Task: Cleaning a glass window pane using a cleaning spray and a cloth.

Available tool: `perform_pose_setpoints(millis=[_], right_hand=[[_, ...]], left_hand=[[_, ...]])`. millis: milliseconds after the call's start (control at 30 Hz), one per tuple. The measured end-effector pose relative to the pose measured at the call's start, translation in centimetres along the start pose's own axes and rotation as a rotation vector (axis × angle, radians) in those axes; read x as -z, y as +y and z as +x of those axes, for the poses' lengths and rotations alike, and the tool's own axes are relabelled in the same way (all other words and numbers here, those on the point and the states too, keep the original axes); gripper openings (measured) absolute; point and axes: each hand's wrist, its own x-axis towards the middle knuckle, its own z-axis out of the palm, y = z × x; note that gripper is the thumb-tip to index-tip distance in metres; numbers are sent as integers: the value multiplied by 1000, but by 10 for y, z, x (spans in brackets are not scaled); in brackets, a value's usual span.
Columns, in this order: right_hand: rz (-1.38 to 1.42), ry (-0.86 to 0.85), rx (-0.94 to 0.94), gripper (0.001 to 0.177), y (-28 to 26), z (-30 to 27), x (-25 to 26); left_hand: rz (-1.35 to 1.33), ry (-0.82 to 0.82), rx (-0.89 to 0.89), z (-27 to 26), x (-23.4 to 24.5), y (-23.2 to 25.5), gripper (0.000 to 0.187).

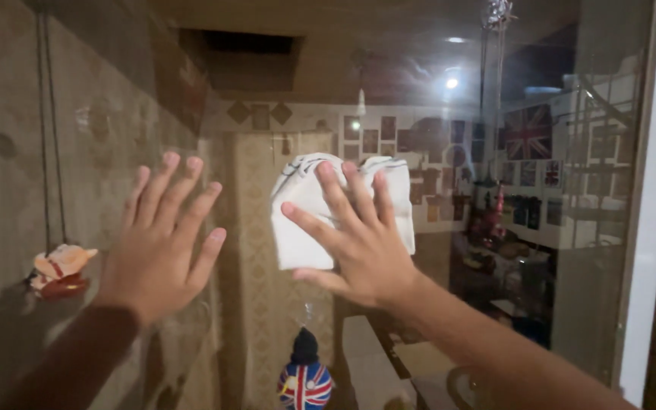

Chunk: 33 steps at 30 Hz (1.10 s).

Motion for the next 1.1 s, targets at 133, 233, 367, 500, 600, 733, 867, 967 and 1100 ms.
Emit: perform_pose_setpoints(millis=[133,233,367,500,600,733,867,967,1100], right_hand=[[-146,-151,-16,55,35,15,10],[-264,-230,-66,54,72,42,22],[-275,-105,-299,57,73,45,25],[-139,-216,136,60,22,-15,3],[-263,-293,89,61,54,5,16],[-299,-118,-247,57,85,31,28],[-224,-4,-169,60,44,7,6],[-116,-136,81,58,41,0,8],[-234,-118,-27,58,76,31,30]], left_hand=[[-5,8,-15,0,3,3,57],[12,-1,-16,2,3,3,60],[39,-16,-17,2,2,2,62],[62,-28,-18,1,0,2,65],[51,-4,-24,1,-1,2,64],[49,-6,-23,1,-2,1,64],[58,-11,-11,0,-4,2,64],[62,-17,-9,0,-4,3,64],[53,-22,1,-1,-3,1,64]])
